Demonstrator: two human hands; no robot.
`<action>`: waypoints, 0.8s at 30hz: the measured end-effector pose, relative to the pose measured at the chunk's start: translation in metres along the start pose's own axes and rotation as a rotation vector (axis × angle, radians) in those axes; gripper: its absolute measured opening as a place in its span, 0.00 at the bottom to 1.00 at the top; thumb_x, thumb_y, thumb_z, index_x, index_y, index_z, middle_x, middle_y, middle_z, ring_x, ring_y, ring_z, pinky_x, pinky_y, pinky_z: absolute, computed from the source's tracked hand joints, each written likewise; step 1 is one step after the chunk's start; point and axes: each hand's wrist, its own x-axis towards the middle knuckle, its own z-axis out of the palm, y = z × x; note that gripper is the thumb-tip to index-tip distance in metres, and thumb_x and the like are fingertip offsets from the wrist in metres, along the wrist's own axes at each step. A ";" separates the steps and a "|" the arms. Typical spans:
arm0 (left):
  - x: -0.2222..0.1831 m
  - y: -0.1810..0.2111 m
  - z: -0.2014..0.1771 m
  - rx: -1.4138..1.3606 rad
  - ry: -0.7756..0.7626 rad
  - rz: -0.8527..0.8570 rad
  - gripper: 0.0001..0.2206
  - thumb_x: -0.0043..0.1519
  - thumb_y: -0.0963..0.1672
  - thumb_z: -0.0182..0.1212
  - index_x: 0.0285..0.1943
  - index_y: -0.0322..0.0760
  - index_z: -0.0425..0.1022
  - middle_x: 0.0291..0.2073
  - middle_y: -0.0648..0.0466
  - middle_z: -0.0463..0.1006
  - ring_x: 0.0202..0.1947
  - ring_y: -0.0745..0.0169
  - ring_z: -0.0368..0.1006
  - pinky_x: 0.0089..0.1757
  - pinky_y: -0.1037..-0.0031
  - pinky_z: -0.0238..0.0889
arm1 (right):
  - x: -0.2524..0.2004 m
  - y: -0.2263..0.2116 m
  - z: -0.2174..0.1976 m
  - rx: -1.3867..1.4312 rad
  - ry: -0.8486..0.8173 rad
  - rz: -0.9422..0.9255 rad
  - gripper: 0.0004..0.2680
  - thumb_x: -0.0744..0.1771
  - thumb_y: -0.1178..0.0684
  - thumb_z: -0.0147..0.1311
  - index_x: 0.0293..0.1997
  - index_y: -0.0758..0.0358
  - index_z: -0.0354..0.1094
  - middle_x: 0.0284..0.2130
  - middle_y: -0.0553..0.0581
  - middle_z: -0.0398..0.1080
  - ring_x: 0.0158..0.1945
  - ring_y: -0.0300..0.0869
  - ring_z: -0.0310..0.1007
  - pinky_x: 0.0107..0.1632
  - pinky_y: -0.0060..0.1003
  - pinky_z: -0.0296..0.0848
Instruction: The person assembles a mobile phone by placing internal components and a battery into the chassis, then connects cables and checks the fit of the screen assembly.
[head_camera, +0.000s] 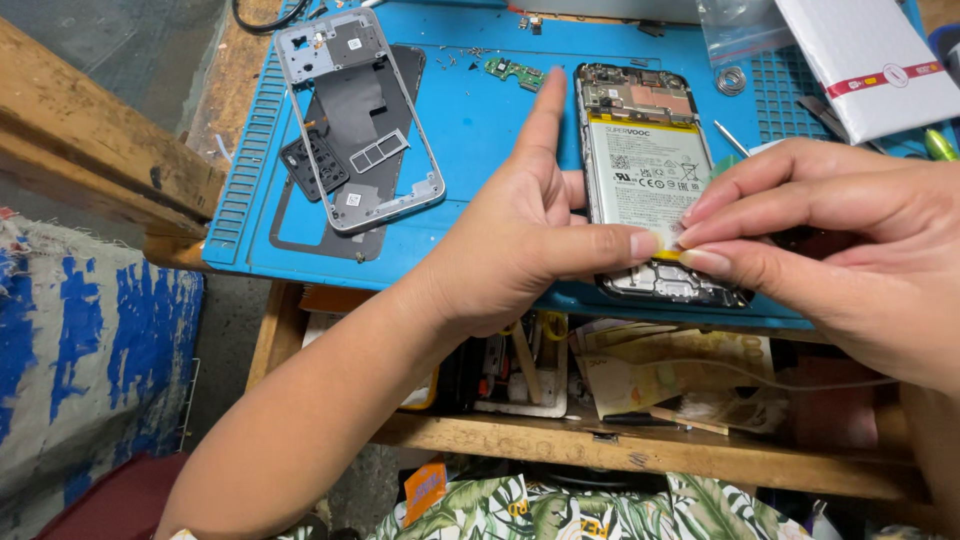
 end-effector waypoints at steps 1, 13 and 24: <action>-0.002 0.001 -0.001 0.008 -0.017 0.011 0.57 0.57 0.34 0.64 0.83 0.45 0.14 0.58 0.32 0.73 0.55 0.50 0.75 0.54 0.65 0.71 | -0.001 0.001 0.000 0.011 0.002 0.002 0.05 0.64 0.63 0.61 0.41 0.64 0.78 0.41 0.58 0.75 0.45 0.40 0.78 0.48 0.31 0.79; -0.010 0.003 0.005 -0.210 -0.144 0.002 0.41 0.64 0.40 0.67 0.84 0.27 0.45 0.57 0.43 0.75 0.48 0.68 0.72 0.42 0.83 0.66 | 0.004 0.021 -0.018 -0.268 0.072 -0.604 0.12 0.63 0.53 0.58 0.49 0.64 0.70 0.49 0.63 0.75 0.41 0.41 0.75 0.37 0.32 0.69; -0.030 0.033 0.016 0.244 -0.300 0.124 0.43 0.59 0.53 0.77 0.80 0.39 0.55 0.39 0.56 0.81 0.37 0.76 0.77 0.42 0.84 0.69 | -0.022 -0.016 -0.010 -0.339 0.215 -0.482 0.15 0.61 0.57 0.68 0.50 0.59 0.67 0.48 0.57 0.75 0.39 0.41 0.73 0.41 0.32 0.70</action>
